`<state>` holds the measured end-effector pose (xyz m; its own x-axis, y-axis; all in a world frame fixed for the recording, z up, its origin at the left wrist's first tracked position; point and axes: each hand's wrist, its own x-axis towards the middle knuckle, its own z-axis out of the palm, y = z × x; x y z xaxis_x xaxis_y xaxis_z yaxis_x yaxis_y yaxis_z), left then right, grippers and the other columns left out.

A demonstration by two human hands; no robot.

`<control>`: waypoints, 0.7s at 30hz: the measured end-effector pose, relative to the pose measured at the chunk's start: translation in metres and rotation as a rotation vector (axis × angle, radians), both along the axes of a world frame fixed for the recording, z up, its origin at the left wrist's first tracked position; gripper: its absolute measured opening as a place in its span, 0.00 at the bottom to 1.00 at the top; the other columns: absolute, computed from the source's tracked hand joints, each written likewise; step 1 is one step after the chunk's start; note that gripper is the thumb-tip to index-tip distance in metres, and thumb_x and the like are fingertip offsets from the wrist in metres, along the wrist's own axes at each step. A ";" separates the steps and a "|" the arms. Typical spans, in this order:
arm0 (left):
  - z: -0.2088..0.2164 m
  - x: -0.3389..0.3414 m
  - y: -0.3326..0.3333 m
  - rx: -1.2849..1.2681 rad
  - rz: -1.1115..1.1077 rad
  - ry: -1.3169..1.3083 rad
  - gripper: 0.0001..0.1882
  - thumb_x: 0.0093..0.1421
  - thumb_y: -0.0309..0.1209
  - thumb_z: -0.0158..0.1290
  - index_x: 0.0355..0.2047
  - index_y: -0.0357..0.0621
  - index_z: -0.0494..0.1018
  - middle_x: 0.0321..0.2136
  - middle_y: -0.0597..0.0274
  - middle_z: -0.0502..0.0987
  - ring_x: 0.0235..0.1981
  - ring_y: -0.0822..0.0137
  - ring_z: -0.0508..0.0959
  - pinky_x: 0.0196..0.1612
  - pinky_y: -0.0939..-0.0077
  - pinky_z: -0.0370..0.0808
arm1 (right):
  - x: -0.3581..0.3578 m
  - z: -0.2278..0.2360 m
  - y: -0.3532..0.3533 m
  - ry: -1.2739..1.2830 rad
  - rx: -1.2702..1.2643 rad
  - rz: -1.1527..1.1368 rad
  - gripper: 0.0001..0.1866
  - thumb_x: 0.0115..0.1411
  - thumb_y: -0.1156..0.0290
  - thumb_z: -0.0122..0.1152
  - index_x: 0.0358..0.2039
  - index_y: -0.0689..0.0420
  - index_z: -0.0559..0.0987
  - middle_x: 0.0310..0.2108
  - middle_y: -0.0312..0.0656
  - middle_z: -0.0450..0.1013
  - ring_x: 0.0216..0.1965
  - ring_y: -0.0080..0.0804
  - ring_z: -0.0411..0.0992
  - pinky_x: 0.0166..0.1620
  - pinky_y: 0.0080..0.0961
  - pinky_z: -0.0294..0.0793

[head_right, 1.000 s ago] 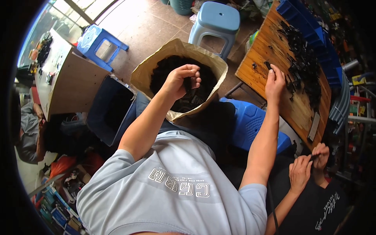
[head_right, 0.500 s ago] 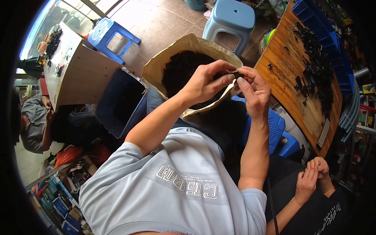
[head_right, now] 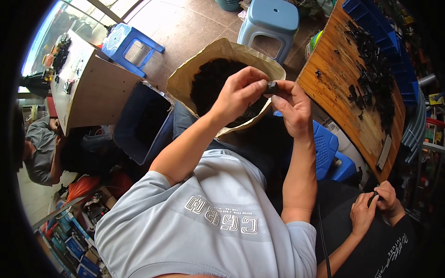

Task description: The person is manually sorting through a large quantity of tea leaves on a workspace, picking out impurities or specific stems.

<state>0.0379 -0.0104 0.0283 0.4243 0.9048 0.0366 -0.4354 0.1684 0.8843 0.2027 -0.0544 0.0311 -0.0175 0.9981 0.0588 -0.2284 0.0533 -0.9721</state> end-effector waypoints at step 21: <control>-0.049 -0.017 0.033 -0.008 -0.015 0.177 0.18 0.55 0.27 0.54 0.47 0.34 0.72 0.32 0.57 0.79 0.32 0.68 0.79 0.38 0.74 0.75 | 0.129 0.015 0.041 -1.390 0.249 -0.729 0.15 0.57 0.70 0.60 0.43 0.62 0.77 0.39 0.49 0.76 0.35 0.37 0.75 0.40 0.29 0.74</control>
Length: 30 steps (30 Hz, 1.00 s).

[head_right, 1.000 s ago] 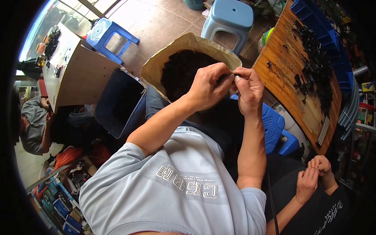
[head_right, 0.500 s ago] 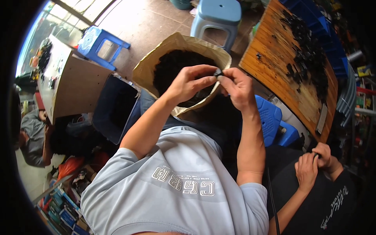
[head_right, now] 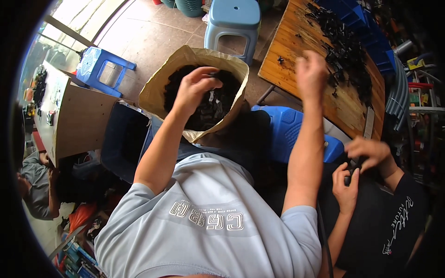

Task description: The person is manually sorting through a large quantity of tea leaves on a workspace, picking out impurities or specific stems.

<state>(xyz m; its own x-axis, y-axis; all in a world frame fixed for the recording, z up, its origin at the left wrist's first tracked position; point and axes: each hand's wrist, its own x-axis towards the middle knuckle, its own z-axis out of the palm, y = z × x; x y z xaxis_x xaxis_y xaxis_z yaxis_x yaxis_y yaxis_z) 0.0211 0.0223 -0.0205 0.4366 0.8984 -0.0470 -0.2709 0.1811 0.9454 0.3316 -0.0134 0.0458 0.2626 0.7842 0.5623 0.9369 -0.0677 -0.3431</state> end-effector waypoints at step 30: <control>0.038 0.003 -0.034 0.549 0.068 0.302 0.10 0.59 0.23 0.54 0.42 0.36 0.72 0.25 0.56 0.77 0.25 0.70 0.78 0.30 0.78 0.75 | -0.139 -0.014 -0.042 1.342 -0.297 0.590 0.09 0.64 0.74 0.54 0.43 0.64 0.75 0.30 0.38 0.75 0.29 0.21 0.73 0.34 0.17 0.73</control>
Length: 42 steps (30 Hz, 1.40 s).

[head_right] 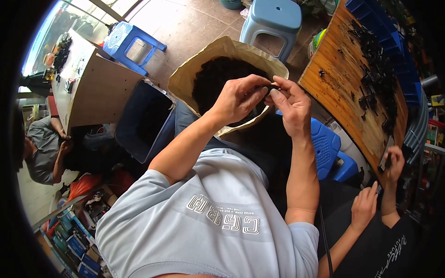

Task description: The person is manually sorting through a large quantity of tea leaves on a workspace, picking out impurities or specific stems.

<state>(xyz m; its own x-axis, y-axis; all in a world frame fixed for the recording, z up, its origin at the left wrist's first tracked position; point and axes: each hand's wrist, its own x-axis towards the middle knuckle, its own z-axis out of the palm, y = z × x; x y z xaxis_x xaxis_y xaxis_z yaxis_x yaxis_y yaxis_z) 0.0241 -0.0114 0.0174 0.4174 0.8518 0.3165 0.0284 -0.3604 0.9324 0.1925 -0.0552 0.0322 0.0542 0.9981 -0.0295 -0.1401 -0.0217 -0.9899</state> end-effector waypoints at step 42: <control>-0.066 -0.012 0.031 -0.737 0.084 -0.081 0.16 0.59 0.30 0.52 0.46 0.37 0.71 0.37 0.56 0.79 0.40 0.67 0.78 0.46 0.71 0.75 | 0.233 -0.016 0.003 -1.586 -0.312 -0.902 0.17 0.57 0.55 0.57 0.38 0.55 0.75 0.36 0.50 0.75 0.40 0.52 0.72 0.41 0.46 0.71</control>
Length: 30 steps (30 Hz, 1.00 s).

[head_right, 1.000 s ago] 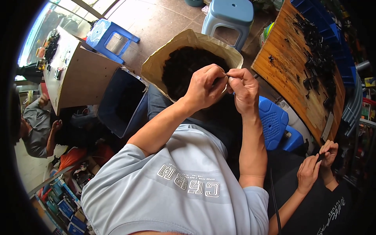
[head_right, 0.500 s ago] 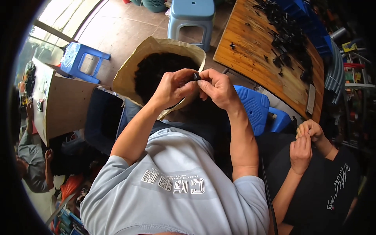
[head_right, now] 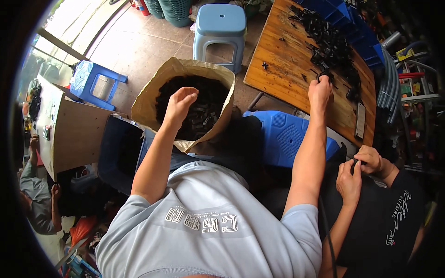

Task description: The person is manually sorting through a large quantity of tea leaves on a workspace, picking out impurities or specific stems.

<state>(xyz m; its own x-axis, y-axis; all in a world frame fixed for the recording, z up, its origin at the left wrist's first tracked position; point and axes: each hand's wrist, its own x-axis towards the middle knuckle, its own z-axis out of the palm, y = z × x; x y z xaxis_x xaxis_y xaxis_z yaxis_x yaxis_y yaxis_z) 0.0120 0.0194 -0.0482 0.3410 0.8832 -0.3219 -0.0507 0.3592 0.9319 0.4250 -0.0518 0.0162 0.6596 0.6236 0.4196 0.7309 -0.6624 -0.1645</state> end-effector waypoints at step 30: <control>0.069 0.034 -0.044 0.815 -0.145 -0.042 0.02 0.59 0.20 0.50 0.33 0.35 0.70 0.22 0.58 0.75 0.24 0.66 0.79 0.28 0.75 0.75 | -0.226 0.014 -0.027 1.469 0.426 0.929 0.09 0.64 0.76 0.52 0.42 0.65 0.76 0.30 0.38 0.75 0.28 0.21 0.71 0.36 0.18 0.73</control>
<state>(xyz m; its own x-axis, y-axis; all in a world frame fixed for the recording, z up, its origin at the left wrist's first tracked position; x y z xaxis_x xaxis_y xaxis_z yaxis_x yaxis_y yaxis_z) 0.0464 -0.0248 0.0205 0.4667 0.7807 0.4156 -0.0962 -0.4223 0.9013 0.1988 -0.0789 0.0305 0.1337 0.9873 0.0854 -0.0866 0.0974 -0.9915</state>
